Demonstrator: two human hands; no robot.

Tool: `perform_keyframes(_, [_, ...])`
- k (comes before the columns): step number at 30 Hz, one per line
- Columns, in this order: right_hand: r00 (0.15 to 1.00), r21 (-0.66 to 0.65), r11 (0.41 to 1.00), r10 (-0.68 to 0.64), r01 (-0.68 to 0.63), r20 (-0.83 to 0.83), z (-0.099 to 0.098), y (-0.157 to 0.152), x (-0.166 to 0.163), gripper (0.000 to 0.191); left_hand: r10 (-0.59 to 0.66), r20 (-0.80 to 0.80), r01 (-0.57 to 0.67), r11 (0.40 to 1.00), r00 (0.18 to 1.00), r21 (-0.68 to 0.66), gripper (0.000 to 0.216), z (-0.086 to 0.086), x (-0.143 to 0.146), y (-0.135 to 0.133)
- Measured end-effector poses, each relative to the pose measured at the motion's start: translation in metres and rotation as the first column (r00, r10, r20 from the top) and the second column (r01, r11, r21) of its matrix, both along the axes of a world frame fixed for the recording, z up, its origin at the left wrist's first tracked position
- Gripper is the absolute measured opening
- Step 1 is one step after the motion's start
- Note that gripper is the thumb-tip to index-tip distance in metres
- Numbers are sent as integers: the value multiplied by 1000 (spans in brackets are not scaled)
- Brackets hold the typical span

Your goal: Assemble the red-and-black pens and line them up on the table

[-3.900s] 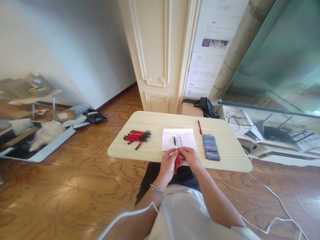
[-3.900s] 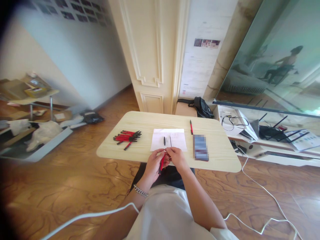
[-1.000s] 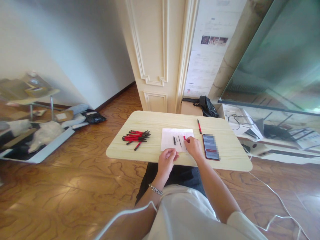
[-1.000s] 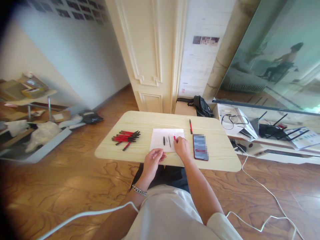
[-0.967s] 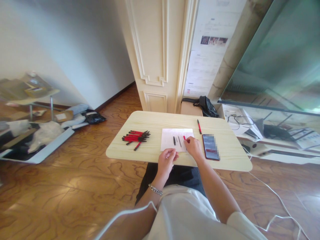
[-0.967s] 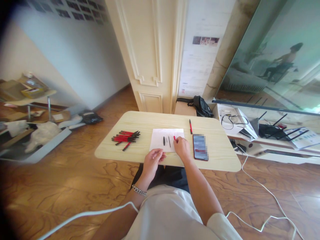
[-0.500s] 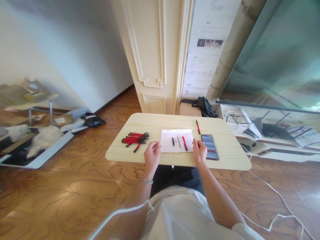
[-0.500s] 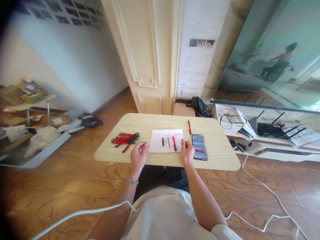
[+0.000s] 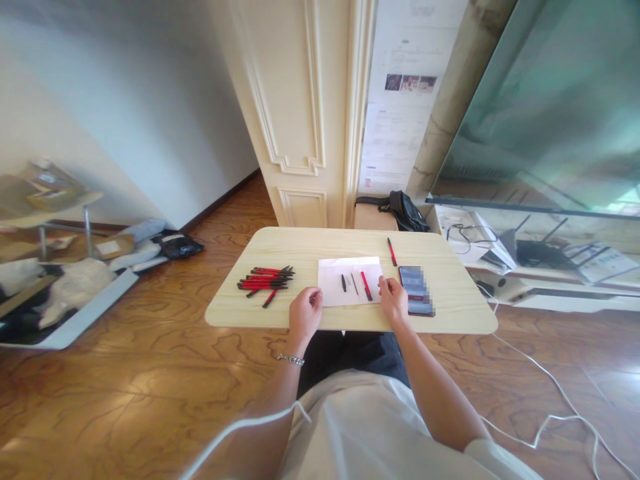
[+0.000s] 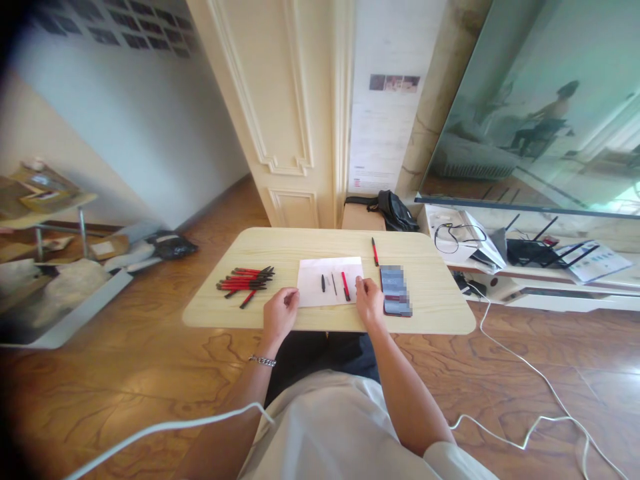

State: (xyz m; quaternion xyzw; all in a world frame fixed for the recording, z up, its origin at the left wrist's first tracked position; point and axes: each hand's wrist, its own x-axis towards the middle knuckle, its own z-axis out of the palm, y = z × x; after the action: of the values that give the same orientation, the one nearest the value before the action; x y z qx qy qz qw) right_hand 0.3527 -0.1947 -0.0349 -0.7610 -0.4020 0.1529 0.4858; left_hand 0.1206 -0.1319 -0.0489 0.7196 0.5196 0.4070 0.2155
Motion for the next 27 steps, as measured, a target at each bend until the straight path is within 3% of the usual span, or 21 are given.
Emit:
perform_keyframes(5, [956, -267, 953, 204, -144, 213, 8, 12, 3, 40, -37, -56, 38, 999, 998, 22, 19, 0, 0, 0])
perform_keyframes(10, [903, -433, 892, 288, -131, 319, 14, 27, 2, 45, -44, -73, 46, 998, 996, 35, 18, 0, 0, 0])
perform_keyframes(18, [868, -540, 836, 336, -96, 366, 15, 35, 0, 38, -43, -107, 48, 998, 993, 49, 18, 0, 1, 0])
perform_keyframes(27, [895, -491, 859, 328, -149, 303, 13, 38, 9, 34, -29, -40, 31, 998, 999, 54, 17, 0, 2, 1])
